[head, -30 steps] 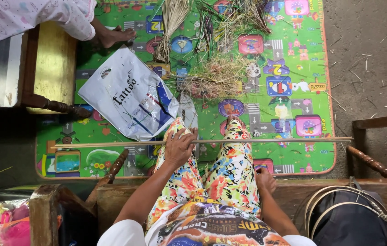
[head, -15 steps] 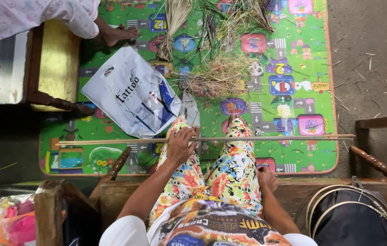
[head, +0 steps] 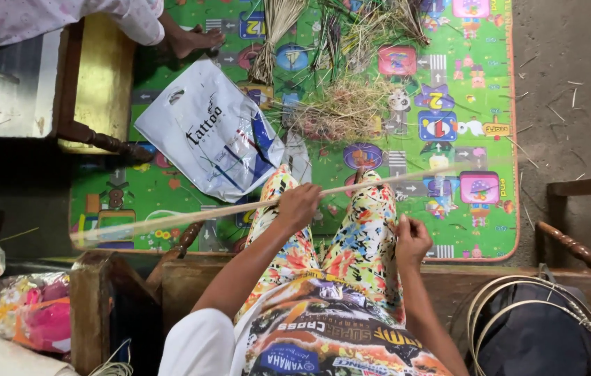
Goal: Preparing materials for a craft by shaving thin wood strips with a knife and measuring long wooden rods.
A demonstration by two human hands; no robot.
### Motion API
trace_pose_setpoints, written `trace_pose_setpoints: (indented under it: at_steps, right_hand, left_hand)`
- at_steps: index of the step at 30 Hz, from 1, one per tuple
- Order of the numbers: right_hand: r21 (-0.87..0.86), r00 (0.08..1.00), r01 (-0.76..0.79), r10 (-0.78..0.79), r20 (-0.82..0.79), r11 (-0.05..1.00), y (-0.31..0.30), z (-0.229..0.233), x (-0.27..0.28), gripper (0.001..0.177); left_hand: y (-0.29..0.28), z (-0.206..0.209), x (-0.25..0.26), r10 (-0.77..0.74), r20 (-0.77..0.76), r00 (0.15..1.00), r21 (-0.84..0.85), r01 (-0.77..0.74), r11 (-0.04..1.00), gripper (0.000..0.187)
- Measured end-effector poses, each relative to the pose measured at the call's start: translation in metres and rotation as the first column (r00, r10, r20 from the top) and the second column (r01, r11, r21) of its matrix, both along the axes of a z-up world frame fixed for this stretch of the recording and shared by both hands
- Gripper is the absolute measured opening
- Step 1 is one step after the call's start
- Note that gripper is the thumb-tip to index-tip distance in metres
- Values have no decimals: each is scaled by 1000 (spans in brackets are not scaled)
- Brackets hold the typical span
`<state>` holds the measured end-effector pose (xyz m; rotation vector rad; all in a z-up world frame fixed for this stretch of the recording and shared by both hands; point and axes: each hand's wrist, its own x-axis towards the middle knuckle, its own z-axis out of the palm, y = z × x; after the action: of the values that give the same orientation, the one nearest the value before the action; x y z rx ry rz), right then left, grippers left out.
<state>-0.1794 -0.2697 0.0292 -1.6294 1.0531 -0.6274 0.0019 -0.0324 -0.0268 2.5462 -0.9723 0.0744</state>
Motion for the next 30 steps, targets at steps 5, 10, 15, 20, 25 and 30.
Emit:
trace_pose_setpoints:
  at_steps: [5, 10, 15, 20, 25, 30]
  right_hand:
    - [470, 962, -263, 264, 66, 843, 41, 42, 27, 25]
    - [770, 974, -198, 34, 224, 607, 56, 44, 43, 20]
    - [789, 977, -171, -3, 214, 591, 42, 23, 34, 17]
    - [727, 978, -200, 93, 185, 657, 32, -7, 25, 12]
    - [690, 974, -224, 127, 189, 688, 42, 6, 22, 9]
    - [693, 967, -252, 150, 206, 676, 44, 18, 28, 14]
  left_hand:
    - [-38, 106, -13, -139, -689, 711, -97, 101, 990, 23]
    - [-81, 80, -20, -207, -684, 700, -154, 139, 978, 17]
    - [-84, 87, -37, -175, -848, 501, -239, -67, 969, 15]
    - [-77, 76, -40, -62, -932, 357, -164, -262, 951, 15]
    - [18, 82, 28, -188, -839, 511, -472, -510, 719, 9]
    - [113, 107, 45, 433, -607, 666, -111, -611, 784, 20]
